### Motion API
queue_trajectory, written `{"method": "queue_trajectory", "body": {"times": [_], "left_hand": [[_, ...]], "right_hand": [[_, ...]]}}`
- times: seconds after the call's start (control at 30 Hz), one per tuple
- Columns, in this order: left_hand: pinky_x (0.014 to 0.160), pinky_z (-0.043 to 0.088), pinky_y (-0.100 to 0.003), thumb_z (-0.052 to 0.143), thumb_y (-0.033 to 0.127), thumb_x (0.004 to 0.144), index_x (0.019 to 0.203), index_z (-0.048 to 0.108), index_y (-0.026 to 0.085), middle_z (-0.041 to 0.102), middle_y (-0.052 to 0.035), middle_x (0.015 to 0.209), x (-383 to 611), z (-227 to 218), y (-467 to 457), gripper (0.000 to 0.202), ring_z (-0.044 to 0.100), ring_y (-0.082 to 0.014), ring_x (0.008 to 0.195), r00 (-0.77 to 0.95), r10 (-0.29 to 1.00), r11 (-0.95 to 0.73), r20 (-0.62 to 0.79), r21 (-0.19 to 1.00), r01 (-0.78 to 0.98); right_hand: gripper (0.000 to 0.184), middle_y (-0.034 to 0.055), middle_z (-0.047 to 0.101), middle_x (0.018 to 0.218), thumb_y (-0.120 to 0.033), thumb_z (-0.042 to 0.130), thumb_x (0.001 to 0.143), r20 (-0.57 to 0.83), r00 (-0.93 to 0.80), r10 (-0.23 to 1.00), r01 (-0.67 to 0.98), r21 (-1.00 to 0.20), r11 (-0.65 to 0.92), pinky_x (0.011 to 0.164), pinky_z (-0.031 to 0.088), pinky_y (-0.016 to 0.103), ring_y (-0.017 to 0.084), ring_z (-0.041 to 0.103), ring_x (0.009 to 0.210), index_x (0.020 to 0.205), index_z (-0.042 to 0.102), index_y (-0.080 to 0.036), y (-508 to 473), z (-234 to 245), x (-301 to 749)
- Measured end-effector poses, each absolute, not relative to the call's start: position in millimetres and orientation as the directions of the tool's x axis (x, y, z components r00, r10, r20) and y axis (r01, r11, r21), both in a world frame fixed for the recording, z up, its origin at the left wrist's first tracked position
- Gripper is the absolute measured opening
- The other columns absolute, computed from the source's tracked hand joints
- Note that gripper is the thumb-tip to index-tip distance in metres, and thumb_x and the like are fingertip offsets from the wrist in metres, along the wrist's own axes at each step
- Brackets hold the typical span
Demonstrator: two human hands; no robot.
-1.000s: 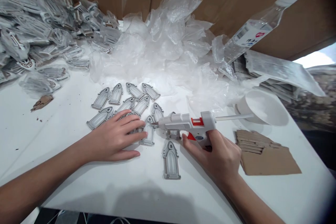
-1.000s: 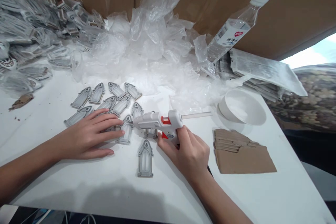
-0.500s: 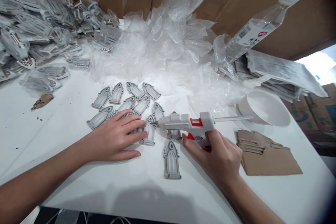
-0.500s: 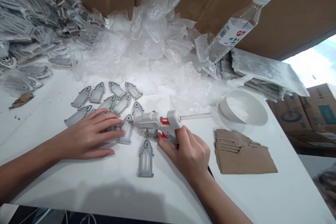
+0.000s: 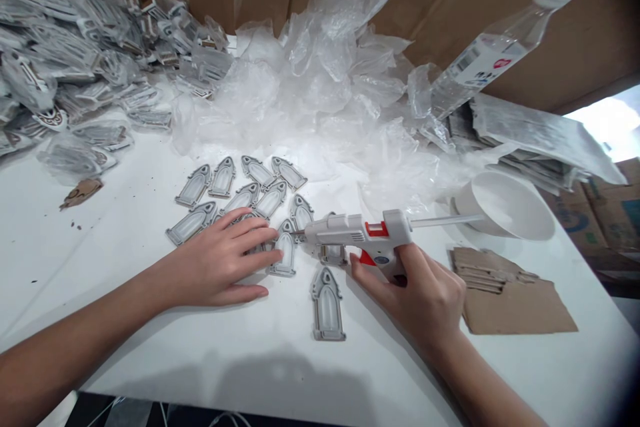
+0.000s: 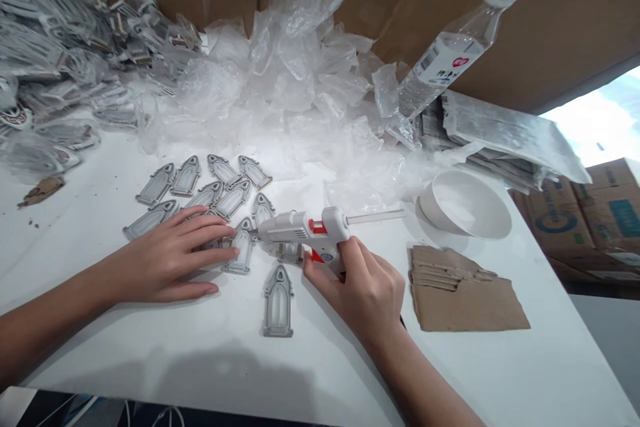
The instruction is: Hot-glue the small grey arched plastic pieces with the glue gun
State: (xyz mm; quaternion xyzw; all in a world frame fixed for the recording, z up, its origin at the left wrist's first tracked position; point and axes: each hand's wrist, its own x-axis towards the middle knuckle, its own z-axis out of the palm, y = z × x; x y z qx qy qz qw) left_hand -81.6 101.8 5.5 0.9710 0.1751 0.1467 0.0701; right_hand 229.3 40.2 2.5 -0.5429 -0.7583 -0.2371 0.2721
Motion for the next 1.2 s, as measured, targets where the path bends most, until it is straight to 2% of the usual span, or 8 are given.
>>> {"method": "queue_trajectory", "body": {"times": [0.1, 0.3, 0.4, 0.53, 0.67, 1.2], "left_hand": [[0.109, 0.03, -0.05, 0.052, 0.038, 0.101, 0.128, 0.058, 0.017, 0.061, -0.0126, 0.129, -81.9, 5.8, 101.7, 0.035, 0.053, -0.0312, 0.122, 0.895, 0.365, -0.927, 0.256, 0.191, 0.324], [0.108, 0.034, -0.05, 0.057, 0.039, 0.098, 0.128, 0.059, 0.017, 0.062, -0.0136, 0.13, -82.2, 6.1, 101.3, 0.037, 0.053, -0.0326, 0.124, 0.894, 0.37, -0.923, 0.253, 0.212, 0.321], [0.107, 0.035, -0.05, 0.058, 0.038, 0.097, 0.128, 0.059, 0.016, 0.062, -0.0142, 0.13, -81.5, 5.9, 101.7, 0.038, 0.053, -0.0332, 0.125, 0.892, 0.369, -0.923, 0.262, 0.217, 0.319], [0.107, 0.036, -0.05, 0.059, 0.038, 0.097, 0.128, 0.059, 0.016, 0.063, -0.0143, 0.129, -81.1, 6.0, 102.3, 0.038, 0.053, -0.0333, 0.124, 0.888, 0.371, -0.921, 0.271, 0.227, 0.316], [0.109, 0.037, -0.049, 0.061, 0.039, 0.096, 0.126, 0.06, 0.016, 0.064, -0.014, 0.128, -81.5, 6.5, 102.4, 0.038, 0.054, -0.032, 0.124, 0.881, 0.381, -0.916, 0.281, 0.242, 0.319], [0.11, 0.036, -0.049, 0.059, 0.037, 0.097, 0.126, 0.06, 0.015, 0.064, -0.0144, 0.128, -80.5, 8.5, 102.9, 0.037, 0.056, -0.0318, 0.123, 0.888, 0.374, -0.918, 0.268, 0.245, 0.313]], "right_hand": [[0.045, -0.0098, 0.033, 0.053, -0.042, 0.077, 0.078, 0.65, -0.228, 0.725, 0.958, 0.015, 0.287, 0.045, 0.028, 0.022, 0.005, 0.036, 0.044, 0.073, 0.037, -0.022, 41.6, 2.3, 232.7], [0.047, -0.0097, 0.028, 0.055, -0.042, 0.074, 0.079, 0.575, -0.054, 0.816, 0.945, -0.234, 0.228, 0.043, 0.025, 0.021, 0.005, 0.027, 0.046, 0.072, 0.031, -0.023, 46.8, 7.6, 241.6], [0.048, -0.0095, 0.027, 0.056, -0.042, 0.074, 0.079, 0.545, -0.019, 0.838, 0.93, -0.299, 0.215, 0.042, 0.025, 0.021, 0.005, 0.025, 0.048, 0.071, 0.03, -0.023, 46.8, 11.0, 242.8], [0.045, -0.0101, 0.028, 0.054, -0.044, 0.074, 0.079, 0.556, -0.125, 0.822, 0.933, -0.216, 0.289, 0.042, 0.026, 0.02, 0.004, 0.028, 0.045, 0.072, 0.034, -0.023, 44.0, 11.9, 239.5], [0.047, -0.0102, 0.028, 0.053, -0.043, 0.074, 0.079, 0.564, -0.239, 0.79, 0.924, -0.118, 0.363, 0.043, 0.025, 0.02, 0.004, 0.028, 0.044, 0.072, 0.032, -0.023, 41.1, 11.1, 235.3], [0.046, -0.0099, 0.031, 0.052, -0.038, 0.073, 0.078, 0.525, -0.283, 0.803, 0.91, -0.117, 0.397, 0.044, 0.025, 0.021, 0.004, 0.025, 0.044, 0.069, 0.03, -0.023, 39.5, 9.4, 234.5]]}}
